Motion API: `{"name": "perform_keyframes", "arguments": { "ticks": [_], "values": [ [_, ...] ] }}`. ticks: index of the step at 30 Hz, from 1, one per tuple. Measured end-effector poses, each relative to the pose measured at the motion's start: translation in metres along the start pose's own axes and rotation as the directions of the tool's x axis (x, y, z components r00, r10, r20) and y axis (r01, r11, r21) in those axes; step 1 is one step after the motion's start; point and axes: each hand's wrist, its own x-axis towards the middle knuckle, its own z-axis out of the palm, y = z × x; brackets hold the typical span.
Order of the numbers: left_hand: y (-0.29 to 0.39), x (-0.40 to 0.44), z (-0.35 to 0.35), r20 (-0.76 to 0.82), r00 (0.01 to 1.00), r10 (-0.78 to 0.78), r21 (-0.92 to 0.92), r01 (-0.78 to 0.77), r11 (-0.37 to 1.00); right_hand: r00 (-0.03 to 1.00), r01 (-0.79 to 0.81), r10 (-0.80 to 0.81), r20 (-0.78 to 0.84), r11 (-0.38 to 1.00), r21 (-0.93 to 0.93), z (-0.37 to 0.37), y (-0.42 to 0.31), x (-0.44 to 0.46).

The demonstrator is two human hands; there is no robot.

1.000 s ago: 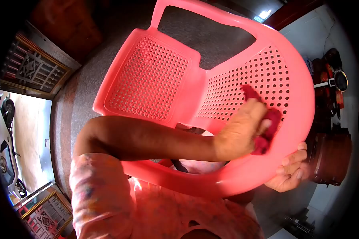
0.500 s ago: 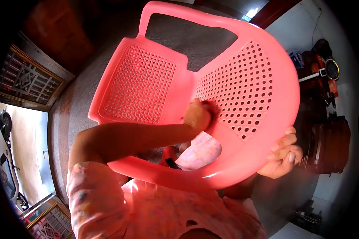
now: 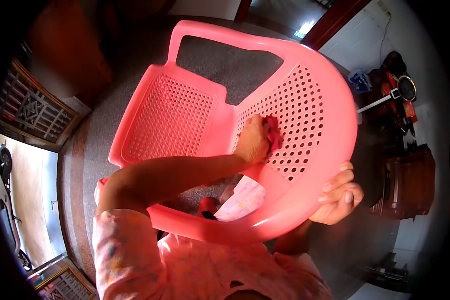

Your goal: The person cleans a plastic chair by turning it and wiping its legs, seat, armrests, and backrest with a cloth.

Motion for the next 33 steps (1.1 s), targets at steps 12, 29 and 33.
{"name": "perform_keyframes", "arguments": {
  "ticks": [12, 29, 33],
  "values": [
    [0.132, -0.001, 0.015, -0.054, 0.790, 0.610, -0.103, -0.612, 0.784, 1.000, 0.005, -0.005, 0.021, 1.000, -0.023, -0.002, -0.002, 0.001],
    [0.095, -0.022, 0.005, -0.051, 0.899, 0.435, 0.006, -0.435, 0.900, 0.996, 0.085, -0.085, 0.005, 0.996, -0.018, 0.004, 0.005, 0.001],
    [0.100, -0.079, -0.034, 0.127, 0.921, 0.368, -0.026, -0.368, 0.929, 0.998, 0.066, -0.065, 0.007, 0.997, -0.028, 0.002, 0.004, 0.001]
  ]
}}
